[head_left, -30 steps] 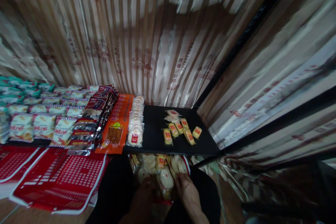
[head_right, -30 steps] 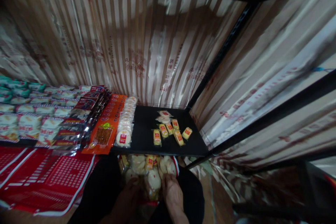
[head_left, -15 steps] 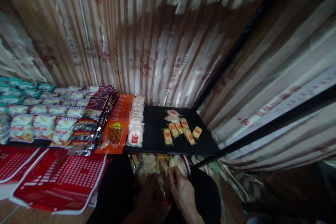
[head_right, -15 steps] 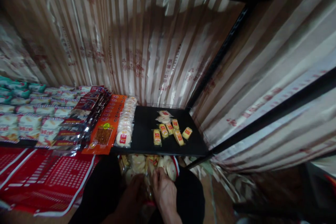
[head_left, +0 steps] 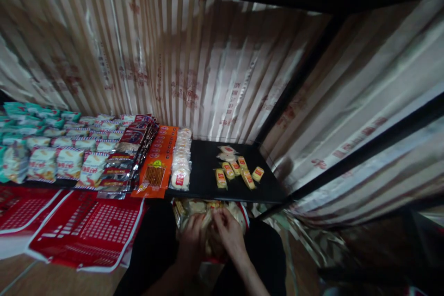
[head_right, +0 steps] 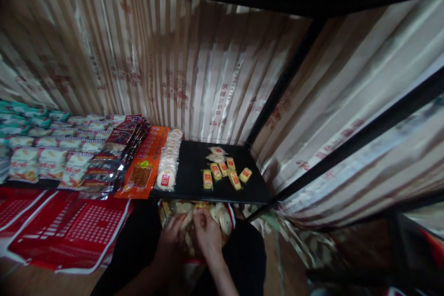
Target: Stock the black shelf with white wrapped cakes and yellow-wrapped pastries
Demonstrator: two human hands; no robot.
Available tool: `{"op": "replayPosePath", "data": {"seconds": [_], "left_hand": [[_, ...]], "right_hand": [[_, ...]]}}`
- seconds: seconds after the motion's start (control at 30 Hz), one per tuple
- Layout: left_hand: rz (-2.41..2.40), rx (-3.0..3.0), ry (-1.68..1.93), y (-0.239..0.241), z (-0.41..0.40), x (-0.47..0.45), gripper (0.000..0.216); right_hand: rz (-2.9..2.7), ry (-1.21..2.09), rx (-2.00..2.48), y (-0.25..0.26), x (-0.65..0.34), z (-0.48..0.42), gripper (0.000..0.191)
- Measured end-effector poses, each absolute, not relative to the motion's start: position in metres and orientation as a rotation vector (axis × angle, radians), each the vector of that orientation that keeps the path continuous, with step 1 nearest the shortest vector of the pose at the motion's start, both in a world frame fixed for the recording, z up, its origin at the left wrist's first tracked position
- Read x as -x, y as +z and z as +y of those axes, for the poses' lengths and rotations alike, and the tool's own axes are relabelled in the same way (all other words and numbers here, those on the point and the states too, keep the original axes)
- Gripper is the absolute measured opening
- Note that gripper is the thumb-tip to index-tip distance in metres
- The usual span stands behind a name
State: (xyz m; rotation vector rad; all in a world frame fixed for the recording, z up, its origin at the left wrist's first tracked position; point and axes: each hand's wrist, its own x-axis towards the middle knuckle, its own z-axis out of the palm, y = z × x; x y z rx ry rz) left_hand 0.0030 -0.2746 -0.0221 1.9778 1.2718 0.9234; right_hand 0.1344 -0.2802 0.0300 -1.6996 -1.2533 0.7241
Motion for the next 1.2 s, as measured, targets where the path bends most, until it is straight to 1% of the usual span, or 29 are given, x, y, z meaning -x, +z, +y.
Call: {"op": "replayPosePath", "data": {"seconds": [0.17, 0.3, 0.4, 0.47, 0.53, 0.63, 0.83, 0.9, 0.97, 1.07, 1.13, 1.2], "left_hand": [[1.336, -1.827, 0.978, -0.01, -0.265, 0.006, 0.043], [1.321, -1.622, 0.916, 0.009, -0.258, 0.012, 0.043], [1.22, -1.499, 0.906, 0.024, -0.248, 0.014, 0.041], [1.126, -1.394, 0.954, 0.032, -0.238, 0.015, 0.038], [1.033, -1.27, 1.006, 0.041, -0.226, 0.014, 0.035], [1.038, -1.136, 1.033, 0.053, -0.21, 0.011, 0.034], [1.088, -0.998, 1.035, 0.064, -0.185, 0.002, 0.039], [1.106, -1.015, 1.035, 0.062, -0.178, -0.001, 0.038], [1.168, -1.094, 1.066, 0.06, -0.172, -0.004, 0.037], [1.261, -1.388, 1.199, 0.059, -0.17, -0.007, 0.031], [1.238, -1.61, 1.275, 0.059, -0.173, -0.009, 0.026], [1.175, -1.767, 1.308, 0.057, -0.178, -0.011, 0.024]], "right_hand": [[-1.28, 0.645, 1.701, 0.031, -0.139, -0.275, 0.034], [-1.34, 0.548, 1.682, 0.029, -0.139, -0.27, 0.04], [-1.293, 0.75, 1.632, 0.03, -0.139, -0.265, 0.038], [-1.208, 0.925, 1.558, 0.033, -0.138, -0.26, 0.036], [-1.111, 1.023, 1.49, 0.038, -0.138, -0.254, 0.037], [-0.999, 1.097, 1.433, 0.048, -0.137, -0.244, 0.041], [-0.908, 1.106, 1.429, 0.057, -0.139, -0.225, 0.045], [-0.894, 1.09, 1.445, 0.055, -0.141, -0.219, 0.045], [-0.898, 0.99, 1.508, 0.052, -0.143, -0.214, 0.046], [-0.862, 0.863, 1.549, 0.049, -0.147, -0.21, 0.044], [-0.732, 0.989, 1.477, 0.049, -0.149, -0.21, 0.043], [-0.532, 1.238, 1.351, 0.052, -0.154, -0.211, 0.045]]}}
